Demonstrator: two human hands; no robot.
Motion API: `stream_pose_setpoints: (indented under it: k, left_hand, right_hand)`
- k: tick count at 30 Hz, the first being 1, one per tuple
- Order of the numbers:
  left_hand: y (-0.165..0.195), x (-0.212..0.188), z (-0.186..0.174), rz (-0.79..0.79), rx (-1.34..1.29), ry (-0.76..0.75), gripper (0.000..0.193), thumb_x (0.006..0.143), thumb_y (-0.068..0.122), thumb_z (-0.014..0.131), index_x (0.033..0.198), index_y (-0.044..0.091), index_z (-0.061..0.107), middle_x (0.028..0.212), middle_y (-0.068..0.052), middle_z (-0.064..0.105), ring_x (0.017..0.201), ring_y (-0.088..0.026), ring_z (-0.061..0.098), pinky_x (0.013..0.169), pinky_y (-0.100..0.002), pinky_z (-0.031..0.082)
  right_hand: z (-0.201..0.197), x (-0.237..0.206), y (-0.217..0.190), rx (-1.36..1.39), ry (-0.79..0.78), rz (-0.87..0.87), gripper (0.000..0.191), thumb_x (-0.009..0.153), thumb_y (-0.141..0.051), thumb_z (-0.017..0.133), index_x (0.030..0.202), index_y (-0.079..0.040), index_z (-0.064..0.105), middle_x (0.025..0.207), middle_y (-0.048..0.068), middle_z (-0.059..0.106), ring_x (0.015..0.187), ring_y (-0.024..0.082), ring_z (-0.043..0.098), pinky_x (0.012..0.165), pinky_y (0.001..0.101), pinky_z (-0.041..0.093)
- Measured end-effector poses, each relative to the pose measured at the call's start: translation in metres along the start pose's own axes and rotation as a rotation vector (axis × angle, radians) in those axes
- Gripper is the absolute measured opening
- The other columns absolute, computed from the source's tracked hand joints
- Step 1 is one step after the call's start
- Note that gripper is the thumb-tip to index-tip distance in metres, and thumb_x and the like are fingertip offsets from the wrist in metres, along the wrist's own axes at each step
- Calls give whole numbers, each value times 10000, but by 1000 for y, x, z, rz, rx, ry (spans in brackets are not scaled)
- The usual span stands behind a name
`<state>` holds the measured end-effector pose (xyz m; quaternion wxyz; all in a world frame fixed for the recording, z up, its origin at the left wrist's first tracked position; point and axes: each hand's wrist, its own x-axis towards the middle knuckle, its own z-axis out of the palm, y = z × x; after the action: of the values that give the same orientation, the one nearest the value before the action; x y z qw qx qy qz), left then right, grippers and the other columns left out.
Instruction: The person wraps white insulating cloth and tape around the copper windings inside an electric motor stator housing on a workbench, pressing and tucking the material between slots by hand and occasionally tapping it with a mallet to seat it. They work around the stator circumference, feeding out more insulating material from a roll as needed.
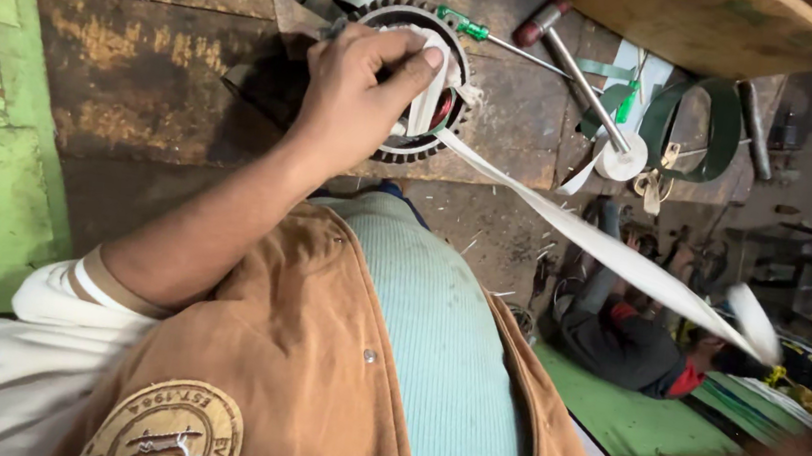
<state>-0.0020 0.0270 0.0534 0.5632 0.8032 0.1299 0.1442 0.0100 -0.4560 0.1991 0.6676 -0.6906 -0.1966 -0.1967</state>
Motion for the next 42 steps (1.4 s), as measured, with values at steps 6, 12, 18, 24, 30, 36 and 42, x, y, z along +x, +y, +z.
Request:
stream_pose_setpoints:
  k: [6, 12, 18, 24, 30, 36, 42]
  left_hand:
    - [4, -11, -9, 271, 338, -57, 809, 792, 392, 879, 1411, -6, 542, 1290, -151, 640, 1246, -340, 507, 1005, -537, 317]
    - [12, -29, -4, 243, 408, 30, 631, 811, 271, 913, 1282, 45, 559, 1320, -155, 529, 1250, -351, 489, 1013, -526, 368]
    - [15, -43, 5, 337, 527, 103, 268, 929, 227, 828, 1070, 54, 679, 1263, -115, 552, 1247, -311, 489, 1093, -515, 387]
    - [26, -38, 27, 247, 616, 181, 307, 916, 336, 811, 973, 50, 715, 1125, -92, 597, 1201, -322, 486, 1054, -527, 367]
    - [28, -45, 51, 267, 776, 207, 336, 947, 345, 779, 1059, 40, 695, 1161, -105, 584, 1192, -321, 498, 1102, -548, 343]
    - [28, -53, 78, 295, 1025, 212, 295, 1025, 331, 696, 1144, 62, 672, 1143, -89, 582, 1117, -283, 524, 1181, -601, 301]
    - [36, -61, 92, 229, 1055, 208, 187, 1034, 271, 687, 1112, 101, 674, 1123, -78, 590, 1140, -296, 544, 1187, -566, 319]
  right_hand:
    - [132, -49, 135, -774, -520, 960, 334, 1024, -289, 656, 1265, -60, 694, 952, 105, 644, 803, 175, 526, 693, 353, 438]
    - [204, -58, 164, 19, -953, 872, 340, 1091, -263, 559, 1245, 19, 670, 1129, 107, 720, 1012, 229, 654, 921, 358, 525]
    - [149, 3, 39, 157, -707, 282, 395, 928, -381, 674, 734, -37, 669, 753, 50, 647, 630, 232, 496, 631, 348, 403]
    - [258, 39, 38, 677, -1425, 22, 392, 1108, -397, 534, 911, -105, 706, 1078, 222, 642, 1114, 414, 594, 998, 597, 443]
    - [263, 20, 72, 746, -1912, -85, 207, 1077, -255, 660, 1000, -63, 664, 926, 61, 686, 859, 280, 688, 759, 408, 480]
    - [250, 34, 69, 817, -2040, -44, 101, 1051, -182, 673, 1006, -93, 665, 902, 11, 695, 821, 222, 693, 727, 375, 466]
    - [231, 49, 39, 774, -2002, -312, 149, 952, -200, 757, 1003, -76, 691, 931, 49, 662, 871, 254, 669, 772, 420, 465]
